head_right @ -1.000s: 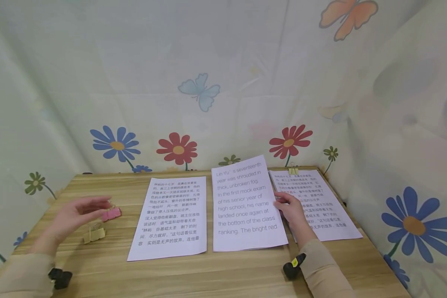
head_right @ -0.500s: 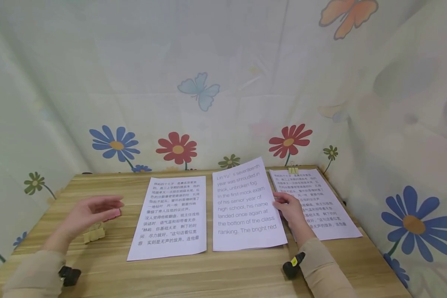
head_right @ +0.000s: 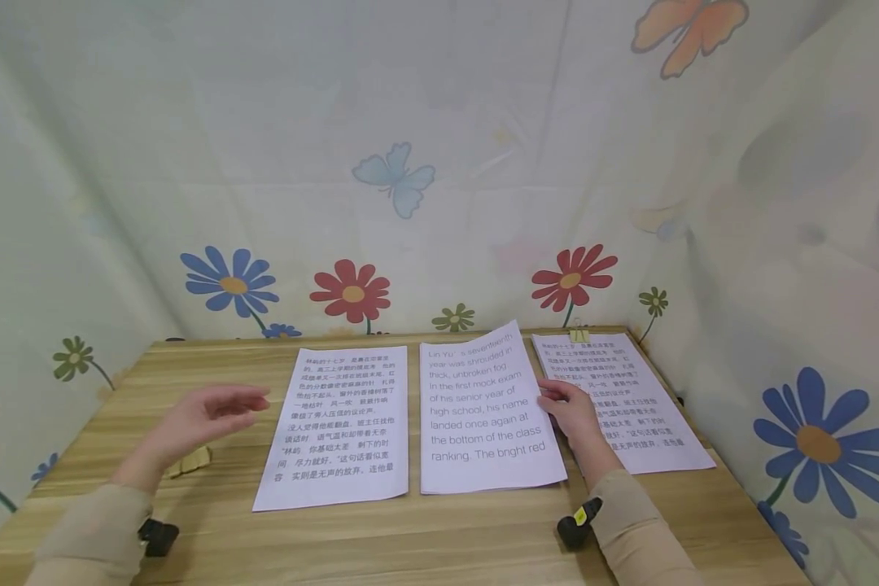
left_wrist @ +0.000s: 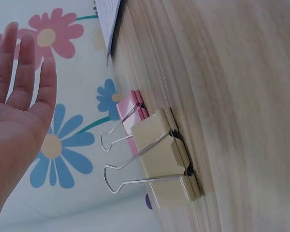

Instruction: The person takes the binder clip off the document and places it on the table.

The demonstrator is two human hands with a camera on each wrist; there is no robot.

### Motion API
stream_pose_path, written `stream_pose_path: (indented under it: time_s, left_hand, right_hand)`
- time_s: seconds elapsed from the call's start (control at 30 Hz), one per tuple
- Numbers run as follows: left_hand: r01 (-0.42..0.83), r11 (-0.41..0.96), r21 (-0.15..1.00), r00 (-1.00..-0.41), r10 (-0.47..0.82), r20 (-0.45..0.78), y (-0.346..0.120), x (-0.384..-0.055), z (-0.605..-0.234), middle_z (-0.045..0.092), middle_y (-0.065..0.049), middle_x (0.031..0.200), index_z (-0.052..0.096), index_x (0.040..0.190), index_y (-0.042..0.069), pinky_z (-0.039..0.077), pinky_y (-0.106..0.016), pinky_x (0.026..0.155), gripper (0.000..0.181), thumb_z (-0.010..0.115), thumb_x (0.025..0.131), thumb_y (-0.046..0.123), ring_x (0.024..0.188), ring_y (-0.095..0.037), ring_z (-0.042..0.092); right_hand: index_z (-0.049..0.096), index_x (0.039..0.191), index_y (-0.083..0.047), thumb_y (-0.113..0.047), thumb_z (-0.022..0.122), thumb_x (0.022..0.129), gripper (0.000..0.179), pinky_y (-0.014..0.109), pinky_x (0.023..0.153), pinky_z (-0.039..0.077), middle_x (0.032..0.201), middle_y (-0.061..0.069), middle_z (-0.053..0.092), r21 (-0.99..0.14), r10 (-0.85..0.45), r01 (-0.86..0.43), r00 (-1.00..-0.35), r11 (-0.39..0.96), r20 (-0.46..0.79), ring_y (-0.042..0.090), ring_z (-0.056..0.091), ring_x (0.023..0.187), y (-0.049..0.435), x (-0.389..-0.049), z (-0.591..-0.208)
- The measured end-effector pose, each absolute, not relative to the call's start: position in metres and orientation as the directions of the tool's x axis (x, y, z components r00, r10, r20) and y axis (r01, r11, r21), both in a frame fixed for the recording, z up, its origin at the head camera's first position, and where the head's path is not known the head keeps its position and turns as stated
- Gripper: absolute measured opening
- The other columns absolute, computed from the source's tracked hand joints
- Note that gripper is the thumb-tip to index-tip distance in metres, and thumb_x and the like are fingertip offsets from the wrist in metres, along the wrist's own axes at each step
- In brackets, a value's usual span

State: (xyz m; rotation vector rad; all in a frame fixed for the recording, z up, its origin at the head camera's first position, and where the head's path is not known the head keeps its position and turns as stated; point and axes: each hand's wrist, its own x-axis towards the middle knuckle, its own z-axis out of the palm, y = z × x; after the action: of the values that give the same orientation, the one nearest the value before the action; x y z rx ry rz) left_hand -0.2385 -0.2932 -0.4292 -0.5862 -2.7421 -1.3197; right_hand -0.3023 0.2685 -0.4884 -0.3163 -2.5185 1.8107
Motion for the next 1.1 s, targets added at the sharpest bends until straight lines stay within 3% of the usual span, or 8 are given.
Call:
stream_pose_path:
  time_s: [0.23, 0.53, 0.73, 0.9, 1.1]
  left_hand:
    - [0.357, 0.556, 0.751, -0.924, 0.326, 0.198, -0.283, -0.241, -0.432, 0.070, -0.002, 0.116, 0.065, 0.130, 0.010, 0.052, -0.029, 0.088, 0.041, 0.073, 0.091, 0.022, 0.109, -0.027, 0.063]
    - [0.372, 0.525, 0.766, -0.920, 0.319, 0.228, -0.261, -0.242, -0.433, 0.070, -0.001, 0.118, 0.065, 0.130, 0.013, 0.052, -0.026, 0.088, 0.042, 0.074, 0.091, 0.026, 0.111, -0.025, 0.063]
    - [0.336, 0.532, 0.777, -0.935, 0.285, 0.210, -0.240, -0.239, -0.433, 0.069, -0.004, 0.117, 0.067, 0.127, 0.011, 0.053, -0.026, 0.086, 0.039, 0.074, 0.091, 0.024, 0.109, -0.026, 0.064]
    - [0.328, 0.556, 0.764, -0.940, 0.277, 0.201, -0.226, -0.237, -0.435, 0.070, -0.001, 0.113, 0.069, 0.122, 0.013, 0.054, -0.037, 0.089, 0.033, 0.074, 0.091, 0.023, 0.105, -0.023, 0.064]
    - [0.347, 0.552, 0.758, -0.932, 0.296, 0.211, -0.216, -0.235, -0.441, 0.071, 0.003, 0.109, 0.069, 0.121, 0.015, 0.051, -0.053, 0.093, 0.032, 0.074, 0.090, 0.018, 0.103, -0.021, 0.065]
  right_hand:
    - [0.058, 0.136, -0.004, -0.008, 0.064, 0.095, 0.041, 0.023, 0.076, 0.052, 0.121, 0.015, 0.059, -0.935, 0.181, 0.140, -0.980, 0.327, -0.084, 0.022, 0.059, 0.101, 0.269, -0.302, -0.490]
    - [0.052, 0.139, 0.000, -0.009, 0.063, 0.097, 0.045, 0.023, 0.084, 0.054, 0.129, 0.019, 0.054, -0.968, 0.156, 0.117, -0.984, 0.222, -0.083, 0.018, 0.064, 0.102, 0.272, -0.292, -0.477]
    - [0.051, 0.140, 0.002, -0.012, 0.063, 0.098, 0.047, 0.026, 0.083, 0.056, 0.117, 0.017, 0.057, -0.965, 0.154, 0.067, -0.988, 0.252, -0.029, 0.020, 0.066, 0.097, 0.279, -0.288, -0.472]
    - [0.049, 0.141, 0.003, -0.011, 0.063, 0.098, 0.047, 0.029, 0.087, 0.055, 0.113, 0.015, 0.057, -0.979, 0.148, 0.055, -0.989, 0.196, -0.026, 0.015, 0.066, 0.096, 0.284, -0.287, -0.471]
    - [0.046, 0.145, -0.001, -0.017, 0.061, 0.100, 0.050, 0.025, 0.086, 0.054, 0.119, 0.016, 0.057, -0.964, 0.144, 0.060, -0.989, 0.259, -0.022, 0.002, 0.063, 0.091, 0.293, -0.285, -0.466]
